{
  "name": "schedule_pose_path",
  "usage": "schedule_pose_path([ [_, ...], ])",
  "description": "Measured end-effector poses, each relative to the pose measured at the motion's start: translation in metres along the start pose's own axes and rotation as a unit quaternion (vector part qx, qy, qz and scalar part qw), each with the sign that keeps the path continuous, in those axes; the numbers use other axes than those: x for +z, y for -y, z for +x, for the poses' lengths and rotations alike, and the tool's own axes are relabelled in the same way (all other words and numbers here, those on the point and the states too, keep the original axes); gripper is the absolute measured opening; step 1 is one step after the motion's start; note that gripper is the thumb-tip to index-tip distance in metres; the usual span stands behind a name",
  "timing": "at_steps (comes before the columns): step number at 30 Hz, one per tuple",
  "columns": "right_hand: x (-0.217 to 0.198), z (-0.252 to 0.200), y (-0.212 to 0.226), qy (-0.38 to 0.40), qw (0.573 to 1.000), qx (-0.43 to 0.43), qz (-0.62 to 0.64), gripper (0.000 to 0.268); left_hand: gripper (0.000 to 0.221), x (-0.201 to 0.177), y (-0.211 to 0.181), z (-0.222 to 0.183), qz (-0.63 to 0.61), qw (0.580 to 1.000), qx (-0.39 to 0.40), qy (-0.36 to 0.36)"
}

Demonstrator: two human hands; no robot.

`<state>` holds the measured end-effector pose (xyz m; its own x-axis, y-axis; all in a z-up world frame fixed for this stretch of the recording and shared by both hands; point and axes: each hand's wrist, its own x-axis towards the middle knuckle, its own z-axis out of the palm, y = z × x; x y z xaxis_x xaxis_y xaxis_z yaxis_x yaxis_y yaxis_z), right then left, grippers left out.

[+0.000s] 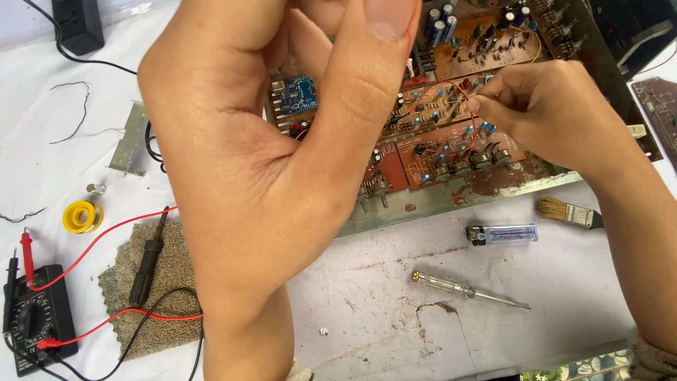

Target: Wiring and connecting electronic components within an amplifier chassis.

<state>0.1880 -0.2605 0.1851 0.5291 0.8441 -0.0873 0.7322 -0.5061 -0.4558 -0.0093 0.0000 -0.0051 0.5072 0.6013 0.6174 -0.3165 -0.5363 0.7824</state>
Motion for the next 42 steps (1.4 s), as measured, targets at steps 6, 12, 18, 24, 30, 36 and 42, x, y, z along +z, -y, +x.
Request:
schedule_pose_path([
  [6,0.002,-0.002,0.006,-0.034,0.998,-0.045,0.016,0.031,0.005,-0.009,0.002,-0.007,0.009,1.000,-0.002,0.002],
  [12,-0.003,-0.007,0.006,-0.064,0.995,-0.072,0.022,0.022,0.005,-0.011,0.009,-0.014,0.017,1.000,-0.005,0.003],
  [18,-0.008,-0.012,-0.024,-0.147,0.983,-0.092,0.050,0.019,0.005,-0.006,0.012,-0.018,0.020,1.000,-0.008,0.007],
  [24,-0.022,-0.015,-0.106,-0.215,0.970,-0.092,0.067,0.024,0.006,0.025,0.019,-0.010,-0.009,1.000,-0.003,0.023],
  [30,-0.026,-0.035,-0.134,-0.241,0.962,-0.051,0.122,0.017,0.006,0.050,0.025,-0.001,-0.017,0.999,-0.001,0.038],
  [36,-0.020,-0.036,-0.138,-0.185,0.972,-0.135,-0.060,0.014,0.007,0.052,0.029,0.006,-0.003,0.999,-0.001,0.051],
  [42,-0.015,-0.037,-0.136,-0.181,0.953,-0.210,-0.121,0.032,0.007,0.054,0.036,0.010,0.008,0.998,-0.002,0.059],
])
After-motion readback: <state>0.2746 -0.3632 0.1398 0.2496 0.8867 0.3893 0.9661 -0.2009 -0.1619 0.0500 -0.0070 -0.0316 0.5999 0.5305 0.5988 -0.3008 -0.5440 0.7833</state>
